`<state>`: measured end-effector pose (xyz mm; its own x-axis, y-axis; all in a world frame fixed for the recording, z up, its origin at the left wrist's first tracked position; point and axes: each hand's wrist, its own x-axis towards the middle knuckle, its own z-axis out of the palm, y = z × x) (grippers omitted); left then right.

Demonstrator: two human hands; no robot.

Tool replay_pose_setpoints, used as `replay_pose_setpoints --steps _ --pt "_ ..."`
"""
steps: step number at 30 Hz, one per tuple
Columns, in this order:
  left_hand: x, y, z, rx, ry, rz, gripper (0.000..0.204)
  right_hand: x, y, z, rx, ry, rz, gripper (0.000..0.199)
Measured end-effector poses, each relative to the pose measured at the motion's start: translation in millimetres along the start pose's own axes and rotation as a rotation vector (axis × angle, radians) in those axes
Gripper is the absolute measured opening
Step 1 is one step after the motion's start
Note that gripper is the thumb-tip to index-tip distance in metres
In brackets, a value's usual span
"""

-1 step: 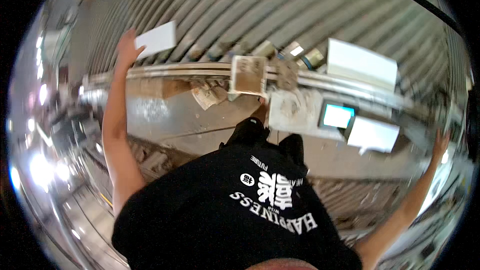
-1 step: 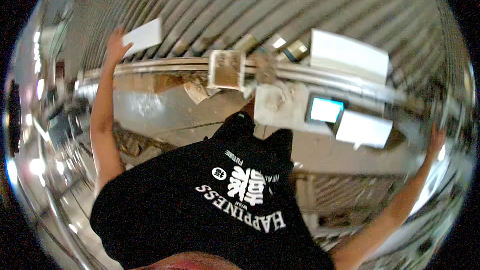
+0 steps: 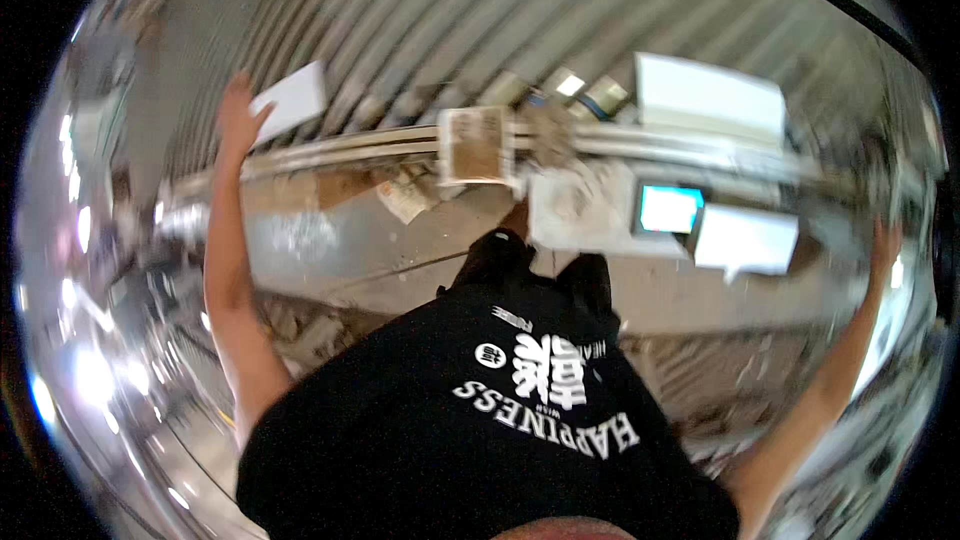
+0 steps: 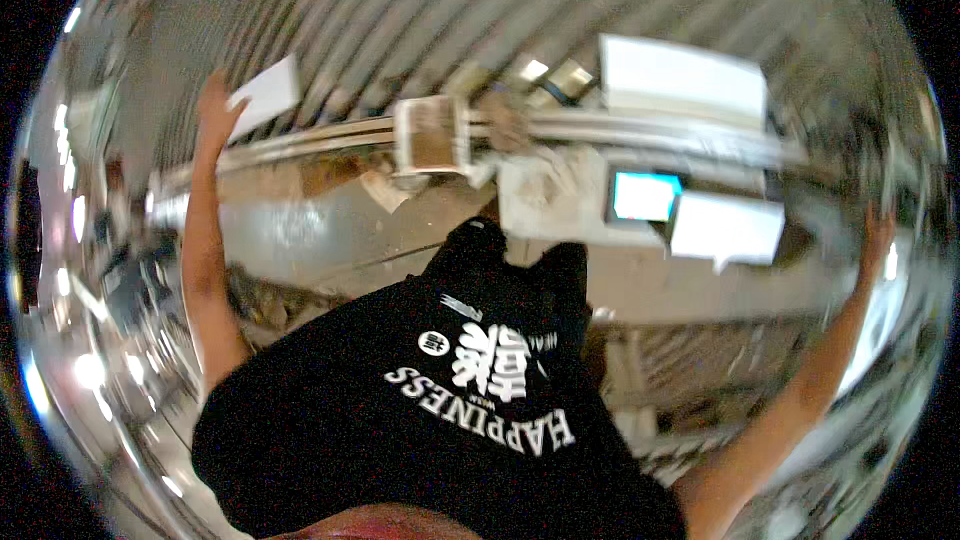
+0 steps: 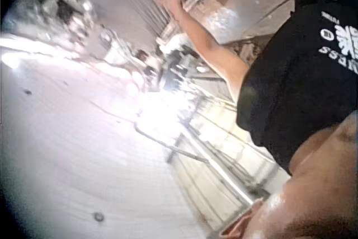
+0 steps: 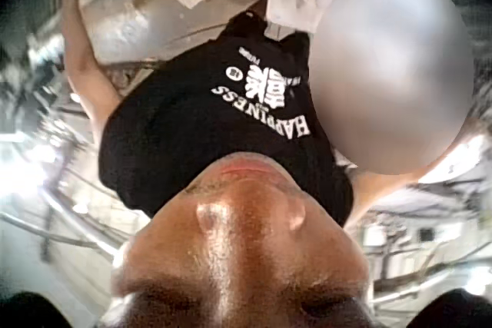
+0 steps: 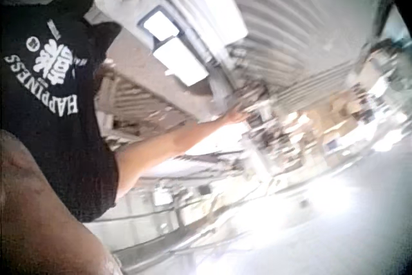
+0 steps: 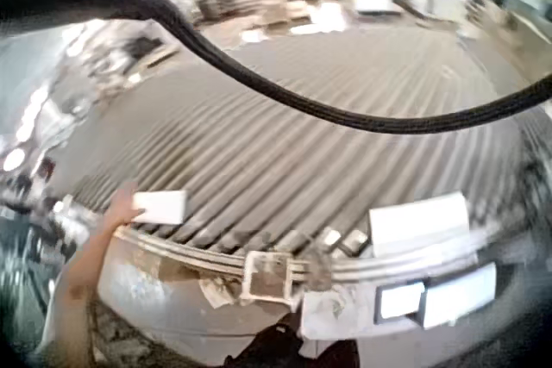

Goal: The person carries white panels to a roller conveyor, walks through a workshop to a machine, and feeds a long white panel into an edge-banding machine by hand.

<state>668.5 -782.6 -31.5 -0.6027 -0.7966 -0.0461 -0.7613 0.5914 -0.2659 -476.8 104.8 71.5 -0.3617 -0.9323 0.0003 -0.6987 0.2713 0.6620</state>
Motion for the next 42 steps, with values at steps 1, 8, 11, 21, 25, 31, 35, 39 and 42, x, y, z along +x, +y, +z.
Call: replay_pose_setpoints --steps 1,8,11,21,25,31,35,39,42 --pt "9 17 -21 -0.001 0.1 0.047 0.085 2 -25 15 -0.194 -0.056 -0.035 0.062" --pt "-2 380 -215 -0.724 0.457 0.372 0.064 46 -131 -96 0.623 -0.215 0.631 0.093" --pt "-54 580 -239 -0.993 0.235 0.596 0.068 63 -145 -129 0.666 -0.012 0.704 0.068" --pt "-85 931 -112 -0.668 -0.544 0.642 0.122 -100 -297 -129 1.31 1.079 1.204 0.047" --pt "-78 957 -115 -0.651 -0.706 0.581 0.119 -179 -470 -75 2.102 0.15 2.107 0.107" --pt "-82 968 -128 -0.657 -0.81 0.63 0.114 -142 -536 -77 2.798 0.134 1.904 0.134" --pt "-123 962 -118 -0.694 -0.661 0.658 0.088 -134 -522 -84 2.84 0.114 1.854 0.135" --pt "-163 964 -106 -0.866 -0.703 0.594 0.078 -164 -533 -62 2.802 -0.014 1.789 0.099" --pt "-202 968 -109 -0.715 -0.57 0.495 0.103 -179 -529 -78 2.709 0.1 1.898 0.08"
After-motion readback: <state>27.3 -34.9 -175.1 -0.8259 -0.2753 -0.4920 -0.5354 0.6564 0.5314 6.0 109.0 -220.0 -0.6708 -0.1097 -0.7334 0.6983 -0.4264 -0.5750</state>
